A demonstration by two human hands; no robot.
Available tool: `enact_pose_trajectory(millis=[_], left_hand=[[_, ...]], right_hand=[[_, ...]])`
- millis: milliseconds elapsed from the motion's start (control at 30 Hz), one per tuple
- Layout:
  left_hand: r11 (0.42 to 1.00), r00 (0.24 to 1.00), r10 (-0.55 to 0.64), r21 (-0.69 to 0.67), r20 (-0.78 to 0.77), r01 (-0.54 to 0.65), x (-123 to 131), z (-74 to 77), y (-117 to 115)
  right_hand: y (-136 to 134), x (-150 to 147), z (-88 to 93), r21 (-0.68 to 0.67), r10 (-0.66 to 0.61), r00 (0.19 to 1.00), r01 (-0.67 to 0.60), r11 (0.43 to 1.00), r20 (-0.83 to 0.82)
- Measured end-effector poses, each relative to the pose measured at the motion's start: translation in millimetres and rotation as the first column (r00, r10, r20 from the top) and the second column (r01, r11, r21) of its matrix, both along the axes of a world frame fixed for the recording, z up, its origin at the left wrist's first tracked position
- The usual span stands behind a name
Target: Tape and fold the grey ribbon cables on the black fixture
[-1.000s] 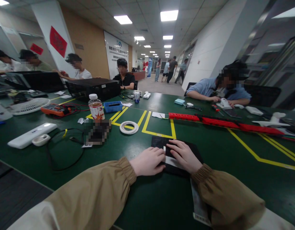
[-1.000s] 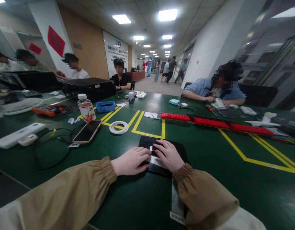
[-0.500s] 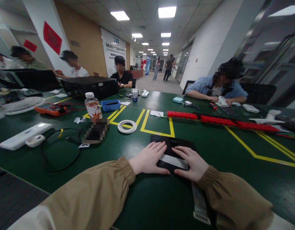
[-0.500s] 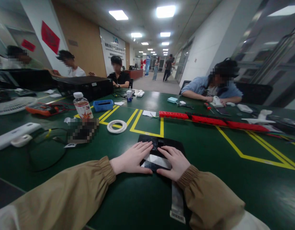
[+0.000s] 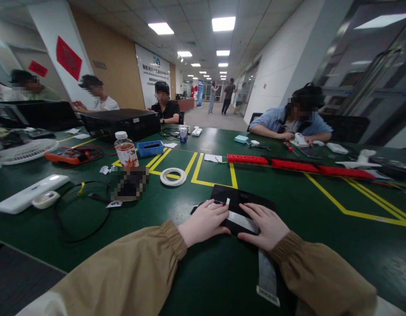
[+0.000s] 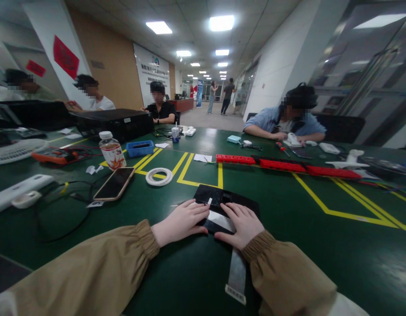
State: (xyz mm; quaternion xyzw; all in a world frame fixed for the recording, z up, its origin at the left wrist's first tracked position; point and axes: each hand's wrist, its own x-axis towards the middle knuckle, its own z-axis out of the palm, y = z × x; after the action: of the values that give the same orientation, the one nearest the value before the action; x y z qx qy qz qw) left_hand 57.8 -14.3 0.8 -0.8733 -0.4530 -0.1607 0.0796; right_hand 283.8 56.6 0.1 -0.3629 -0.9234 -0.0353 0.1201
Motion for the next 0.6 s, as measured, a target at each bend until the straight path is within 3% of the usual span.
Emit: enact_pose_trajectory(millis=[233,367,500,600], left_hand=[[0.99,0.99,-0.137,-0.026,0.024,0.138,-3,5.1,1],[0.974,0.976,-0.219,-0.051,0.009,0.219,-7,3.9,0],[0.974,0.979,-0.196,-0.1,0.057,0.201,-9,4.7,-3],[0.971,0.977,-0.192,-0.128,0.091,0.202,-10,7.3,-5]], right_hand=[[-3,1,8.6,0.014,-0.162,0.986,0.162,0.987,0.036],[10,10,11.8,-0.022,-0.322,0.945,0.324,0.946,0.063],[38,36,16.1,-0.013,-0.521,0.849,0.524,0.852,0.092],[66,80,14.4,-0.016,-0.669,0.742,0.67,0.742,0.043]])
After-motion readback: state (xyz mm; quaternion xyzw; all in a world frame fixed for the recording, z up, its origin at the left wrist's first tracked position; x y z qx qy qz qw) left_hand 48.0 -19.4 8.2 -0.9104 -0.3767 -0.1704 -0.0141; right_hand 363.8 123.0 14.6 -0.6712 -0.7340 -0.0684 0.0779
